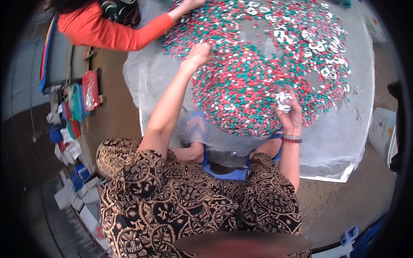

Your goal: The person sits at a table and sorts small red and green bottle caps from a large pile on a plastic sheet. They pick up caps by hand and place them into separate piles or containers. Other workers are visible in the background performing similar sorting tasks.

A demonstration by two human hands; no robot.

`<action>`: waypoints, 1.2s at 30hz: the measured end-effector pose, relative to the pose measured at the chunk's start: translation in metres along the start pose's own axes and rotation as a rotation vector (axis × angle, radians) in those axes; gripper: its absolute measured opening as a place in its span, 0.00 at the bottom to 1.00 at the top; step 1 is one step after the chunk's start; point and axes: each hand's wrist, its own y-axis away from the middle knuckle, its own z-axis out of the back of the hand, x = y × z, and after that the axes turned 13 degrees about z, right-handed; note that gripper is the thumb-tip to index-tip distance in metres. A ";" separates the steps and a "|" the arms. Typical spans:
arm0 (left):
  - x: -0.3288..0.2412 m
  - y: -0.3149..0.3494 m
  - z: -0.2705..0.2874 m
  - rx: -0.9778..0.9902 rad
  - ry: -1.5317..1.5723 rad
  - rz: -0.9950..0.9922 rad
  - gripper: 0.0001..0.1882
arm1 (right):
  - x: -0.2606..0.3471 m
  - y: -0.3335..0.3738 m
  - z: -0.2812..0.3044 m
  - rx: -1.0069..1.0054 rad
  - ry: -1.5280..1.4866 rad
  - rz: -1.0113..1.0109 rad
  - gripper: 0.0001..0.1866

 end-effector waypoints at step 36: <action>-0.191 0.009 -0.053 0.091 -0.152 -0.432 0.34 | 0.037 0.057 0.017 -0.313 -0.318 0.151 0.11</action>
